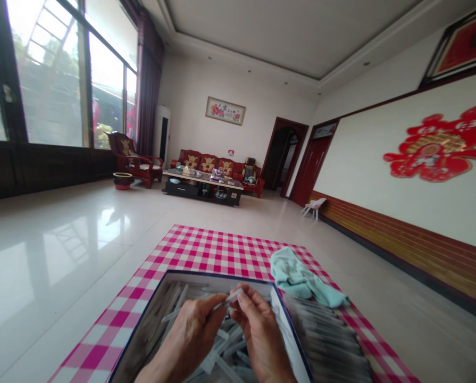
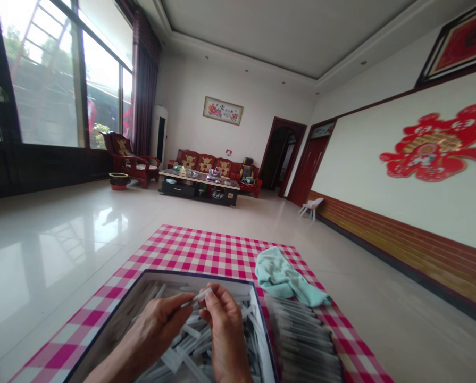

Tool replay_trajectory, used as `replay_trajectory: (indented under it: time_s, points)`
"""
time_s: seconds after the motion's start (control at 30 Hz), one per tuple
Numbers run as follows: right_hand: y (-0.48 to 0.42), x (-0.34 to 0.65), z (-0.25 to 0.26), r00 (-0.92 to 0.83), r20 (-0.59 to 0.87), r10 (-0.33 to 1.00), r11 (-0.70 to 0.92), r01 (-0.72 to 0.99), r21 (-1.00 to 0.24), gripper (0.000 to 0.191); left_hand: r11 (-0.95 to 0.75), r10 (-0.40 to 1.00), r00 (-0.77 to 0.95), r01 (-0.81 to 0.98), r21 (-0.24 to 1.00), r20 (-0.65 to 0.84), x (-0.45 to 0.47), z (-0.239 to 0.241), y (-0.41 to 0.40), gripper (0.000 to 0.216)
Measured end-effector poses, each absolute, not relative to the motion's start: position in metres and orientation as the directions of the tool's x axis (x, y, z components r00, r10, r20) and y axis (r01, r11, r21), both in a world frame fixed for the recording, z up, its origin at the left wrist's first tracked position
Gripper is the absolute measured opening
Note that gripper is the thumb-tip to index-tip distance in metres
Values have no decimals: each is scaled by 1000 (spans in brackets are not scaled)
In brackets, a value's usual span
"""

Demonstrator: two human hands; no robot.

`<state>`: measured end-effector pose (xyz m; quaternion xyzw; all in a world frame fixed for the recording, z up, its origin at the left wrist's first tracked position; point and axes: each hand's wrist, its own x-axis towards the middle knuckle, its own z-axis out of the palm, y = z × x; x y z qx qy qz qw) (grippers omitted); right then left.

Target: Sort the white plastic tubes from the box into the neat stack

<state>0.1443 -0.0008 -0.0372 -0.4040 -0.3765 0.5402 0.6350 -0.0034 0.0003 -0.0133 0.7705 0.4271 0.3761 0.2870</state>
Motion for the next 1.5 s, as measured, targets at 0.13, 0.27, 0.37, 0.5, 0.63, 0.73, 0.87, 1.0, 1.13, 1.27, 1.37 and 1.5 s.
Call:
replay_trajectory:
  time_s: [0.13, 0.27, 0.37, 0.5, 0.63, 0.73, 0.87, 1.0, 1.13, 1.27, 1.37, 1.5]
  points:
    - [-4, 143, -39, 112, 42, 993, 72, -278, -958, 31, -477, 872, 354, 453, 754, 339, -4, -16, 2, 29]
    - [-2, 143, -39, 79, 65, 995, 83, -241, -967, 29, -431, 898, 333, 529, 732, 288, -4, -19, 6, 34]
    - [0, 145, -40, 67, 73, 995, 88, -251, -964, 28, -405, 909, 329, 559, 723, 254, -4, -19, 6, 37]
    - [0, 146, -40, 98, 83, 992, 104, -226, -969, 29, -431, 899, 324, 549, 716, 293, -2, -18, 5, 38]
    - [0, 145, -39, 127, 65, 990, 92, -220, -971, 30, -438, 899, 294, 577, 690, 324, 1, -18, 3, 37]
    - [-2, 141, -38, 154, 47, 987, 84, -241, -967, 31, -438, 899, 306, 601, 668, 314, -1, -16, 2, 35]
    - [-4, 137, -39, 180, 33, 983, 86, -297, -951, 31, -474, 880, 359, 620, 625, 311, -8, -15, 2, 30]
    - [-2, 138, -39, 194, 43, 980, 108, -334, -936, 30, -477, 879, 363, 667, 572, 310, -14, -14, 4, 30]
    - [-2, 141, -36, 218, 37, 975, 118, -371, -921, 31, -497, 868, 377, 666, 556, 324, -14, -14, 7, 29]
    - [-6, 136, -35, 97, 62, 993, 94, -380, -920, 29, -513, 858, 374, 622, 592, 351, -11, -15, 7, 30]
    - [-9, 130, -36, 55, 50, 997, 68, -385, -920, 27, -522, 853, 375, 595, 612, 363, -7, -15, 5, 34]
    - [-7, 139, -22, 120, 101, 988, 140, -376, -916, 25, -565, 825, 370, 553, 612, 427, -5, -16, 4, 27]
